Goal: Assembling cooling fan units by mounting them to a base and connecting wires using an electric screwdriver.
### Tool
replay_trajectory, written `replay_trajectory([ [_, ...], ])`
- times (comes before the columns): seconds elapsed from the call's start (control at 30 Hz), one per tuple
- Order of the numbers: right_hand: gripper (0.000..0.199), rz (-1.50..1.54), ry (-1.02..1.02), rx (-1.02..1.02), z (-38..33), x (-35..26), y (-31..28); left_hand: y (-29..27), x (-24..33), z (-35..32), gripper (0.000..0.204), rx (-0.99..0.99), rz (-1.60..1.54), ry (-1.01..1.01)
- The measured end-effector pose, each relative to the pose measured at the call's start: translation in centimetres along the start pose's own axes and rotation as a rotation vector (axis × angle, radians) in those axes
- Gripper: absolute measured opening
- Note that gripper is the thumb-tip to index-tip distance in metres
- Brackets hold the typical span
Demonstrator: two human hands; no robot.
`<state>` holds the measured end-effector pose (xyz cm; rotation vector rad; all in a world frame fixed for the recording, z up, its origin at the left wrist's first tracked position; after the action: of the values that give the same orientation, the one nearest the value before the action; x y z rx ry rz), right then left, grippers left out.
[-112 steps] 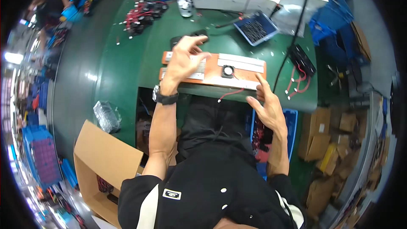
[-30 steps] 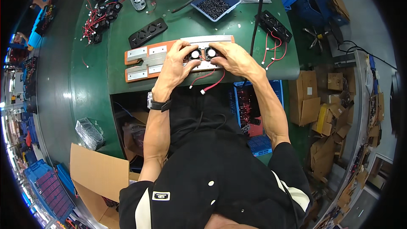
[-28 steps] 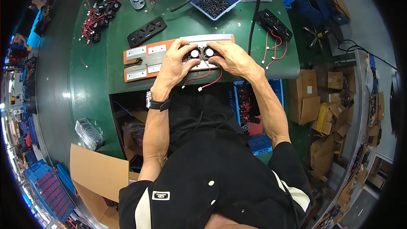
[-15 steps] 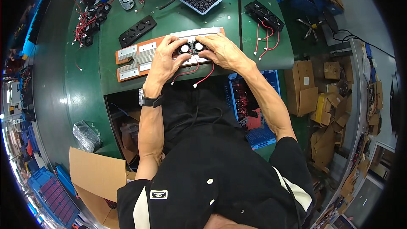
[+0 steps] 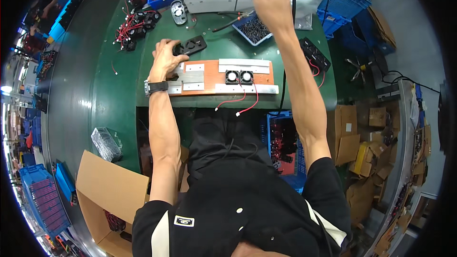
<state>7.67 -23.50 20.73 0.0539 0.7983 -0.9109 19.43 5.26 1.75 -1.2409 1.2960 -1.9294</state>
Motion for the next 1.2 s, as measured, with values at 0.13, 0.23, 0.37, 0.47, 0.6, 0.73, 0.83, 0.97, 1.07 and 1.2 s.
replay_trajectory([
  [0.13,0.052,0.069,0.018,0.133,5.6,0.8,1.4,0.7,0.6,1.2,0.066,-0.039,-0.024,0.017],
  [0.23,0.049,0.124,0.038,0.153,7.4,1.5,2.6,0.2,1.1,0.8,0.060,0.012,-0.056,0.084],
  [0.37,0.052,0.239,0.031,0.174,7.1,2.7,3.0,-0.5,0.7,0.1,0.057,0.147,-0.139,0.145],
  [0.47,0.054,0.240,-0.141,0.433,5.8,3.5,0.4,-1.0,1.2,0.1,0.054,0.212,-0.105,0.209],
  [0.6,0.056,0.111,-0.113,0.386,3.5,4.3,-2.1,-2.8,2.3,-1.7,0.054,0.261,-0.254,0.186],
  [0.73,0.043,0.089,-0.016,0.349,0.6,9.7,-1.5,-2.1,11.0,-4.7,0.060,0.123,-0.276,0.500],
  [0.83,0.044,0.020,-0.023,0.332,-0.6,11.0,-1.4,0.2,14.9,-6.6,0.062,-0.023,-0.356,0.565],
  [0.97,0.044,0.123,0.012,0.327,-0.8,11.2,-1.0,3.1,15.5,-6.9,0.066,-0.131,-0.312,0.570],
  [1.07,0.045,0.198,-0.084,0.356,0.5,10.5,-1.9,3.0,15.8,-6.7,0.066,-0.161,-0.307,0.562],
  [1.2,0.055,0.251,-0.240,0.524,1.4,5.8,-2.6,2.1,15.6,-6.7,0.066,-0.120,-0.308,0.558],
])
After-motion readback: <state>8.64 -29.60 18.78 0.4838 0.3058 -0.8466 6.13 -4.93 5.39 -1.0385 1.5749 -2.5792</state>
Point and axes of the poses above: each hand's wrist, its own z-axis towards the middle knuckle, its own y-axis out of the palm, x = y × z, the point moved 6 cm from there along z, towards the middle knuckle
